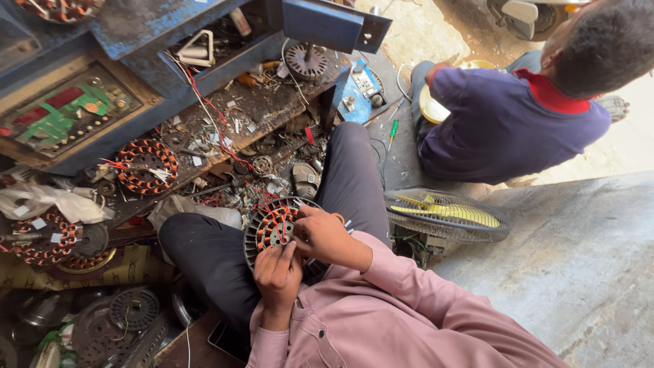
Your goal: The person sits on the floor and repairs an electric motor stator. They use orange-handled scissors to cut red wires and then use their hands to twist and arrange the copper windings on the stator core.
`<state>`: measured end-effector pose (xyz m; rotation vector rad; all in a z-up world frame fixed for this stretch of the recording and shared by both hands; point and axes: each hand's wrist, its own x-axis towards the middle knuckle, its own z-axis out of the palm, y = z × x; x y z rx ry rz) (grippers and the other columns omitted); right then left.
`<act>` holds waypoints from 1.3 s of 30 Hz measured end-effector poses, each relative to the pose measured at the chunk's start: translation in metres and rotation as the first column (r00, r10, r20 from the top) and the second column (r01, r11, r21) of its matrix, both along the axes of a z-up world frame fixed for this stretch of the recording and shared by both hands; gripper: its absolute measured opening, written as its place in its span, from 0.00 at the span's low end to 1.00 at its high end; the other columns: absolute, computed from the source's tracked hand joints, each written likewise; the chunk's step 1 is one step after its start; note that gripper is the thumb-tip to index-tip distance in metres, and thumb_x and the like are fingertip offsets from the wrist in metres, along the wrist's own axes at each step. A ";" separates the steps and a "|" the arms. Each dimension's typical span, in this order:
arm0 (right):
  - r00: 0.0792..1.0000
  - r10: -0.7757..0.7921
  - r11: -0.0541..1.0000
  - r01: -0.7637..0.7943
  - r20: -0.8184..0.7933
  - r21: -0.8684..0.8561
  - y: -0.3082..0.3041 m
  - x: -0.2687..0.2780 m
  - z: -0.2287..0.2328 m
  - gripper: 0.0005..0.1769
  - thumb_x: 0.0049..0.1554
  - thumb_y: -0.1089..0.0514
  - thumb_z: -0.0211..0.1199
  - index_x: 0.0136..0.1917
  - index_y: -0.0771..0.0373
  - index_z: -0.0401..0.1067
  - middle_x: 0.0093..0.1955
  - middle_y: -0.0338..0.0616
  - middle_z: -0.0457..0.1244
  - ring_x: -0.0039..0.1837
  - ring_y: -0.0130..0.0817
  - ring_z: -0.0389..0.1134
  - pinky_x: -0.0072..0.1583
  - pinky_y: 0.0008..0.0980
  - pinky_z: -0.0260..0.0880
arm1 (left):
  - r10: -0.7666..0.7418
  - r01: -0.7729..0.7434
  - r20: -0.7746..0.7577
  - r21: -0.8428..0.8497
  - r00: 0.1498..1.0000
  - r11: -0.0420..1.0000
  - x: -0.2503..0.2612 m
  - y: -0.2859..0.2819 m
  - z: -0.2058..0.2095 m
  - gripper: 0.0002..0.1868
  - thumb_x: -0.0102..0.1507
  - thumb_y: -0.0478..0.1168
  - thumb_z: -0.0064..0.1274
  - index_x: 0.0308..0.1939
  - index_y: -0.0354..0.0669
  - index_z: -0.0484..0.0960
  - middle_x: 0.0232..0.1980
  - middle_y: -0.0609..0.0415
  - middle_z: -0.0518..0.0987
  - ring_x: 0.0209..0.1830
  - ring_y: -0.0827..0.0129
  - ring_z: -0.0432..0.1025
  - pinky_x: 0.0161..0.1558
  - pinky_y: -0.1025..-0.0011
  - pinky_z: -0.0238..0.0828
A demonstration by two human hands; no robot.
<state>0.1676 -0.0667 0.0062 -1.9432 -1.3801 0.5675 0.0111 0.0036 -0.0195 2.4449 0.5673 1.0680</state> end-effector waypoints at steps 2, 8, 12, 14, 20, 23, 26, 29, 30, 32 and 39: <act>1.000 0.008 0.999 -0.008 0.002 0.045 0.000 -0.001 0.001 0.07 0.50 0.57 0.67 0.39 0.63 0.75 0.44 0.48 0.60 0.49 0.47 0.65 0.49 0.43 0.67 | 0.001 -0.002 -0.014 -0.023 1.000 1.000 0.001 -0.002 0.005 0.13 0.56 0.28 0.62 0.44 0.39 0.86 0.37 0.49 0.83 0.38 0.59 0.78 0.49 0.60 0.71; 0.997 0.041 0.999 -0.042 0.060 0.011 -0.002 -0.004 0.004 0.07 0.51 0.60 0.65 0.43 0.64 0.71 0.46 0.52 0.59 0.49 0.51 0.64 0.50 0.45 0.66 | -0.044 0.042 -0.032 -0.073 0.999 0.996 0.000 -0.002 0.012 0.13 0.55 0.34 0.63 0.43 0.41 0.85 0.39 0.53 0.85 0.41 0.61 0.77 0.52 0.60 0.63; 0.993 0.041 0.998 -0.036 0.110 -0.049 0.000 -0.006 0.005 0.11 0.49 0.60 0.65 0.43 0.66 0.68 0.48 0.53 0.59 0.50 0.53 0.64 0.50 0.47 0.66 | -0.025 0.019 -0.061 -0.095 0.998 0.995 0.001 -0.002 0.011 0.12 0.55 0.32 0.62 0.43 0.41 0.86 0.37 0.55 0.85 0.41 0.62 0.76 0.53 0.60 0.63; 0.991 0.034 0.998 -0.027 0.126 -0.056 0.002 -0.006 0.005 0.13 0.48 0.60 0.65 0.43 0.67 0.67 0.48 0.54 0.59 0.51 0.53 0.64 0.50 0.47 0.66 | -0.025 0.019 -0.058 -0.092 0.998 0.996 0.003 -0.001 0.012 0.13 0.54 0.33 0.63 0.43 0.41 0.86 0.34 0.54 0.83 0.40 0.60 0.75 0.54 0.59 0.62; 0.993 0.010 0.997 -0.001 0.122 -0.073 0.002 -0.009 0.009 0.14 0.46 0.60 0.66 0.44 0.67 0.66 0.48 0.54 0.59 0.51 0.54 0.65 0.48 0.48 0.66 | -0.015 0.008 -0.062 -0.117 0.998 0.993 0.004 0.001 0.018 0.14 0.53 0.35 0.65 0.42 0.42 0.86 0.30 0.54 0.81 0.38 0.60 0.73 0.53 0.59 0.61; 0.995 0.004 0.995 0.007 0.102 -0.103 0.002 -0.007 0.012 0.16 0.45 0.60 0.66 0.44 0.67 0.66 0.48 0.54 0.59 0.50 0.54 0.65 0.47 0.48 0.66 | -0.012 0.004 -0.067 -0.122 0.998 0.993 0.003 0.001 0.017 0.15 0.52 0.35 0.65 0.43 0.42 0.87 0.29 0.54 0.81 0.38 0.60 0.74 0.53 0.59 0.60; 0.996 -0.004 0.996 0.012 0.094 -0.085 0.003 -0.006 0.014 0.16 0.45 0.59 0.66 0.45 0.67 0.66 0.48 0.54 0.59 0.50 0.54 0.64 0.46 0.48 0.65 | -0.012 0.005 -0.064 -0.099 0.998 0.995 0.004 0.002 0.015 0.16 0.52 0.35 0.64 0.44 0.43 0.87 0.29 0.54 0.80 0.39 0.59 0.73 0.53 0.59 0.60; 0.994 -0.024 0.999 0.029 0.109 -0.045 0.002 -0.007 0.012 0.10 0.51 0.59 0.63 0.44 0.65 0.67 0.48 0.52 0.59 0.50 0.53 0.65 0.46 0.48 0.66 | -0.012 0.008 -0.046 -0.096 0.999 0.995 0.003 0.001 0.015 0.16 0.54 0.34 0.64 0.46 0.44 0.87 0.31 0.55 0.81 0.39 0.60 0.74 0.54 0.60 0.60; 0.993 -0.025 0.998 0.032 0.118 -0.059 0.001 -0.006 0.012 0.09 0.54 0.58 0.63 0.43 0.65 0.68 0.47 0.52 0.59 0.50 0.52 0.65 0.45 0.48 0.65 | -0.012 0.008 -0.036 -0.097 0.999 0.995 0.003 0.000 0.016 0.16 0.54 0.34 0.64 0.47 0.44 0.87 0.31 0.55 0.82 0.40 0.60 0.74 0.54 0.60 0.60; 0.993 -0.026 0.998 0.033 0.118 -0.055 0.000 -0.004 0.014 0.10 0.58 0.55 0.62 0.41 0.64 0.69 0.47 0.51 0.59 0.49 0.51 0.65 0.45 0.47 0.66 | -0.006 0.003 -0.040 -0.090 0.999 0.996 0.004 -0.001 0.018 0.15 0.54 0.34 0.63 0.46 0.43 0.87 0.32 0.55 0.82 0.40 0.60 0.74 0.54 0.60 0.60; 1.000 -0.002 0.996 0.002 -0.001 -0.091 -0.014 0.005 0.024 0.14 0.57 0.49 0.67 0.41 0.62 0.74 0.44 0.51 0.58 0.46 0.50 0.65 0.47 0.45 0.67 | 0.014 -0.016 -0.023 -0.093 1.000 0.996 0.002 -0.003 0.016 0.09 0.57 0.35 0.63 0.41 0.45 0.83 0.37 0.58 0.83 0.41 0.63 0.74 0.53 0.62 0.62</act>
